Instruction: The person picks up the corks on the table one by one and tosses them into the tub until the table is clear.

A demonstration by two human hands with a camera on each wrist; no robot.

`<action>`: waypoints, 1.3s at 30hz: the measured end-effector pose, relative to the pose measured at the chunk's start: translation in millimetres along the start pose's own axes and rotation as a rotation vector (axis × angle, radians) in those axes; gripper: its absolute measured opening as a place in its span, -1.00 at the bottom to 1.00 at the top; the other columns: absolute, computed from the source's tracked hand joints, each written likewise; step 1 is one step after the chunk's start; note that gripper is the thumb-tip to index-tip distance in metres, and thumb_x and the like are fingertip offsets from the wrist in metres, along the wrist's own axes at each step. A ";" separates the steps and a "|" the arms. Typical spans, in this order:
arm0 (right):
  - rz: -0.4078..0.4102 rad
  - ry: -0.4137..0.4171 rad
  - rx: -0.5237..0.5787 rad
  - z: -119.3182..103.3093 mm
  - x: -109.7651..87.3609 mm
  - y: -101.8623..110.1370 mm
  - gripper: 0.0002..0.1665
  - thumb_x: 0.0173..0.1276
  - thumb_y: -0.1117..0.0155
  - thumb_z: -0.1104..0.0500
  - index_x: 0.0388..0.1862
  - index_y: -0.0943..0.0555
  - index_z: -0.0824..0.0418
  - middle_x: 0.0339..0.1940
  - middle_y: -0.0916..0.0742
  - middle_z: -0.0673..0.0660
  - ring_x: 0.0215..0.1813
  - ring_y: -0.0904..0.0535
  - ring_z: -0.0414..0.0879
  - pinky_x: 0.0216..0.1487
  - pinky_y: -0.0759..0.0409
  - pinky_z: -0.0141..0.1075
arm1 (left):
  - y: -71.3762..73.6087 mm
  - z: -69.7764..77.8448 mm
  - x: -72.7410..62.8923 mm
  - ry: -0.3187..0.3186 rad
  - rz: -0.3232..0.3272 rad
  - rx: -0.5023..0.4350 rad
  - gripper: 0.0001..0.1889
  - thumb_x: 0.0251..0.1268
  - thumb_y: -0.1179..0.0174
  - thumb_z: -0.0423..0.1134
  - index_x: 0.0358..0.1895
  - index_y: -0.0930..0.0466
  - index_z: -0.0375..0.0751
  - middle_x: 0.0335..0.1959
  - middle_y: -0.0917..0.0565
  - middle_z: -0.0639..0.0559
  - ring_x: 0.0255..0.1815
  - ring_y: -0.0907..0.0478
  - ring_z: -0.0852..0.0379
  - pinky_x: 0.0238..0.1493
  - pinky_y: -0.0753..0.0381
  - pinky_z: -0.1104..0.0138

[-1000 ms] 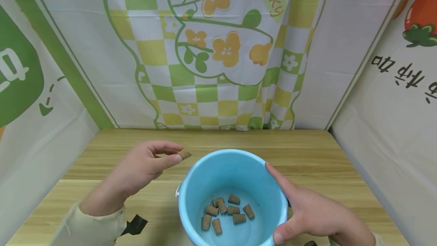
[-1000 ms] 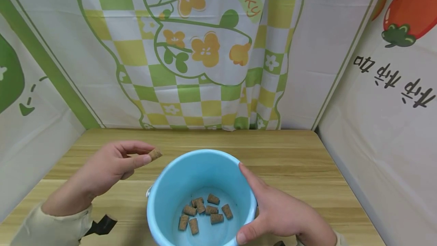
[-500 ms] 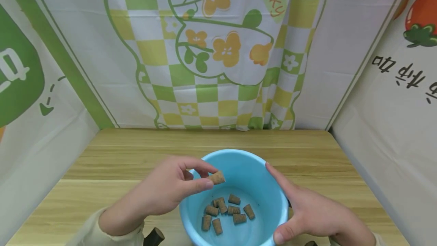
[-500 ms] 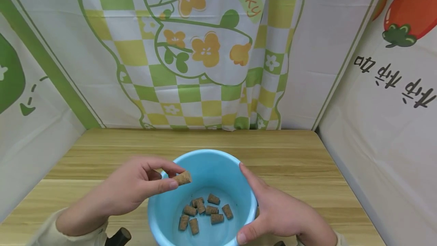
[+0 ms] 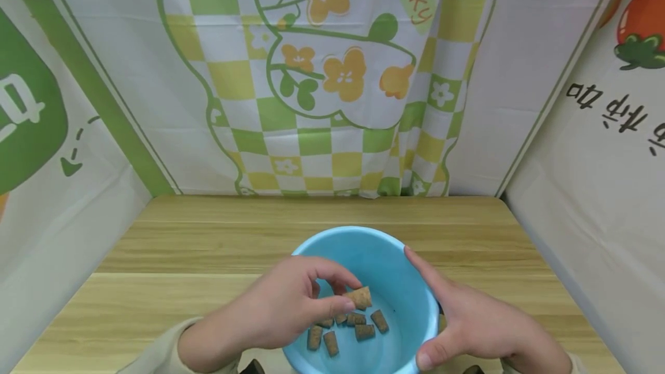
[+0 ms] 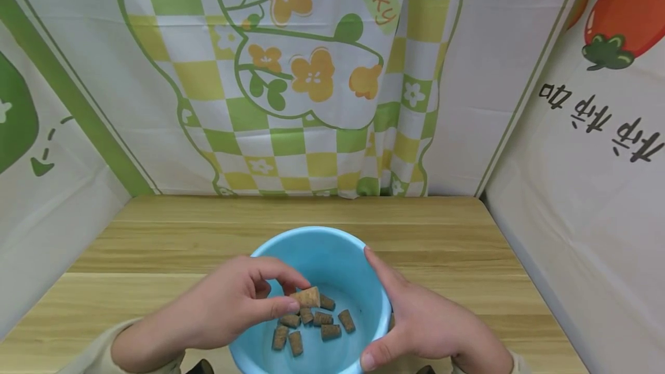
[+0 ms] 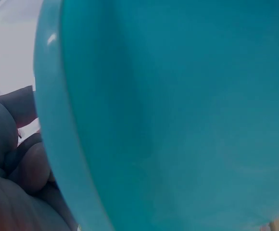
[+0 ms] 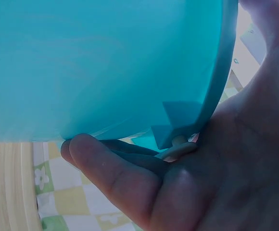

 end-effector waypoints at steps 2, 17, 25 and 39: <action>-0.002 -0.004 0.005 0.3 0.5 0.3 0.52 0.13 -0.61 0.05 0.62 0.41 -0.23 0.39 -0.40 0.23 0.16 -0.55 0.04 0.12 -0.49 -0.28 | -2.3 1.1 0.0 -0.008 0.000 0.005 -0.85 0.31 -0.36 -0.05 -0.09 -0.76 0.17 -0.31 -0.65 0.34 -0.45 -0.48 0.22 -0.38 -0.52 0.31; -0.006 0.008 -0.009 2.0 1.0 0.7 0.53 0.12 -0.62 0.05 0.62 0.42 -0.19 0.38 -0.42 0.22 0.15 -0.56 0.03 0.14 -0.46 -0.31 | -12.3 4.2 3.6 -0.049 0.002 0.038 -0.84 0.25 -0.41 -0.07 -0.13 -0.77 0.11 -0.36 -0.62 0.38 -0.51 -0.44 0.31 -0.35 -0.51 0.35; -0.022 0.003 0.037 2.0 1.5 -0.1 0.49 0.17 -0.58 0.06 0.62 0.43 -0.21 0.44 -0.35 0.29 0.15 -0.58 0.04 0.11 -0.51 -0.27 | -14.3 3.8 2.8 -0.025 -0.080 0.033 -0.47 0.16 -0.47 -0.06 0.25 -0.62 0.13 -0.06 -0.63 0.36 -0.47 -0.51 0.32 -0.27 -0.54 0.38; -0.001 0.023 0.010 0.7 1.1 -0.5 0.52 0.11 -0.62 0.05 0.63 0.40 -0.20 0.41 -0.37 0.27 0.16 -0.56 0.06 0.09 -0.52 -0.26 | 8.4 -9.4 -15.6 -0.066 0.037 0.021 -0.42 0.19 -0.41 0.10 0.30 -0.56 0.16 0.21 -0.54 0.32 -0.10 -0.51 0.20 -0.12 -0.53 0.28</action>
Point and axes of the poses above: each hand's wrist, its own x-axis towards the middle knuckle, its own y-axis out of the back of the hand, z = x × y, the point moved 2 cm from there along x, towards the middle knuckle
